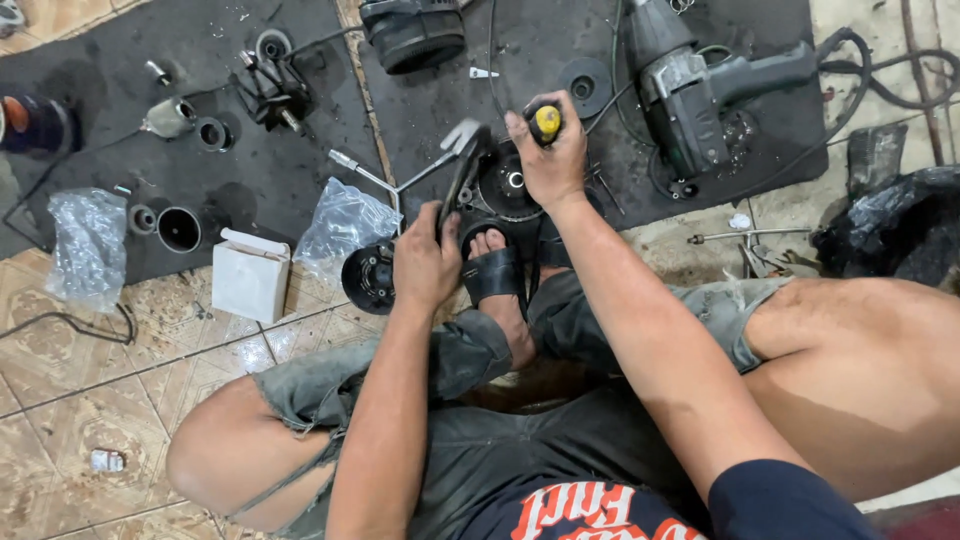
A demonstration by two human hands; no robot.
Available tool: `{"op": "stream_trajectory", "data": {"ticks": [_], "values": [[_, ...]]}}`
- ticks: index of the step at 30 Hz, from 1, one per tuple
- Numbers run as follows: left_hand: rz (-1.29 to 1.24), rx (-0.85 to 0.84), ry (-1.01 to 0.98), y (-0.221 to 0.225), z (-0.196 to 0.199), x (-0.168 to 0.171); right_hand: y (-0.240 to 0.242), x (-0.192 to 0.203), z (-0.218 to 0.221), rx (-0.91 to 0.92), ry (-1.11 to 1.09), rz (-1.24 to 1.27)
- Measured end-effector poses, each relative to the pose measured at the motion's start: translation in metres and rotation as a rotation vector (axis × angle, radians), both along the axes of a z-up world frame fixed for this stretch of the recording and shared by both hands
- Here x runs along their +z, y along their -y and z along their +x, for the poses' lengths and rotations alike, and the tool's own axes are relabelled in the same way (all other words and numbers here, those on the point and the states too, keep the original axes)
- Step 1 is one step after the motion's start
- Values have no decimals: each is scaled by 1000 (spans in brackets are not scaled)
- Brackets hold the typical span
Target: Disassembling a mechanical component using a hammer and a punch on a floor workspace.
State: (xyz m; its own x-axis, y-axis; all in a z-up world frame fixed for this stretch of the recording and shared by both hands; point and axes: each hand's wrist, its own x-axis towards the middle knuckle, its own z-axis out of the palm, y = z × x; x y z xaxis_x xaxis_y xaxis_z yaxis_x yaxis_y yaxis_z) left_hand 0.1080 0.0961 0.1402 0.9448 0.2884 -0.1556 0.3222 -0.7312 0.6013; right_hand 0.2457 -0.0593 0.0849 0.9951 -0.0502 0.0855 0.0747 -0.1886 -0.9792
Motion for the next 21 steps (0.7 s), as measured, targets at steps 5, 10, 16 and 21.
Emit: {"op": "stream_trajectory", "data": {"ticks": [5, 10, 16, 21], "values": [[51, -99, 396, 14, 20, 92, 5, -4, 4, 161, -121, 148], [170, -173, 460, 23, 24, 104, 7, -34, 1, 153, -110, 167], [311, -189, -3, 25, 23, 90, 14, -58, 5, 90, -113, 25], [282, -122, 267, 35, 31, 124, 13, -61, -1, 51, -218, -30]]}}
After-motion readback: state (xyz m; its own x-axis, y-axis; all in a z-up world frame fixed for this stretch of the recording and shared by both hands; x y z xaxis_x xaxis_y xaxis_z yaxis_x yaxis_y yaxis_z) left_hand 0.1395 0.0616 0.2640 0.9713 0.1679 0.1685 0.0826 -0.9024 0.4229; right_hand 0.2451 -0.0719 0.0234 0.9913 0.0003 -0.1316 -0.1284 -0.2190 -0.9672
